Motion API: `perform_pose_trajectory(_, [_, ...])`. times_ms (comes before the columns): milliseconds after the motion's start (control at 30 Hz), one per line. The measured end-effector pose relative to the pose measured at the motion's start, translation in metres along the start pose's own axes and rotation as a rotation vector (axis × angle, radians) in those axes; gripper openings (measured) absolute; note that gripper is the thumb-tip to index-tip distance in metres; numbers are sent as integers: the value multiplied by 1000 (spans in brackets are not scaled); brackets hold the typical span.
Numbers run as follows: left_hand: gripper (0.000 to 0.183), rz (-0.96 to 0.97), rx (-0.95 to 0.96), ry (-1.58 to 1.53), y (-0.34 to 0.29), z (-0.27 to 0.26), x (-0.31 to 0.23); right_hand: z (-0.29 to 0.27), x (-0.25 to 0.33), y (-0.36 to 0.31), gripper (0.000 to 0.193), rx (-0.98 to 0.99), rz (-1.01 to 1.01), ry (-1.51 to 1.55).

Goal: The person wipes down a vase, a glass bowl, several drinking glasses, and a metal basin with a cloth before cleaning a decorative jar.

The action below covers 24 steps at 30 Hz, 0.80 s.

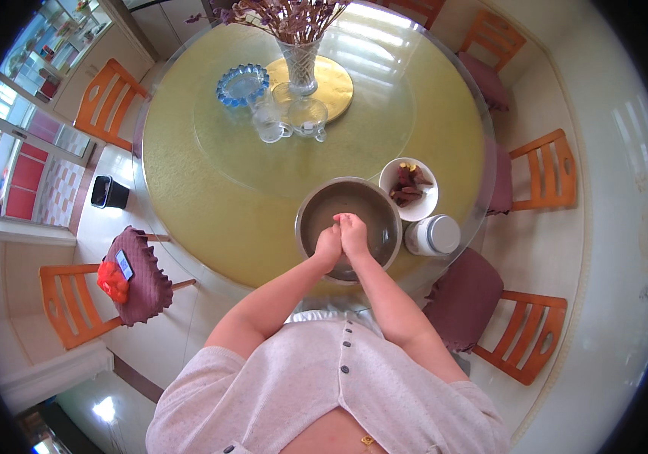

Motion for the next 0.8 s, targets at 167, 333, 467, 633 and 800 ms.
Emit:
perform_pose_trajectory(167, [50,220,-10,326,-4,2,-16,-7,1,0,23,-19,24,-21])
perform_pose_trajectory(333, [50,335,-65,447,-14,-2,-29,-8,0,1,22,-42,37,-21])
perform_pose_trajectory(467, [48,400,-50,534,-18,-3,-33,-6,1,-3,22,-63,82,35])
perform_pose_trajectory(633, [46,484,-50,631,-34,0,-48,-10,-3,-8,22,-82,160,158])
perform_pose_trajectory(800, [45,590,-47,705,-39,2,-55,-11,-3,-14,21,-91,257,204])
Point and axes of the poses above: each hand's wrist, its own y-axis towards the middle knuckle, its own z-axis out of the palm, x = y × z, the point moved 8 cm from there along y, towards the middle knuckle, and after that the axes turned 5 degrees about y, right-handed, at the moved point
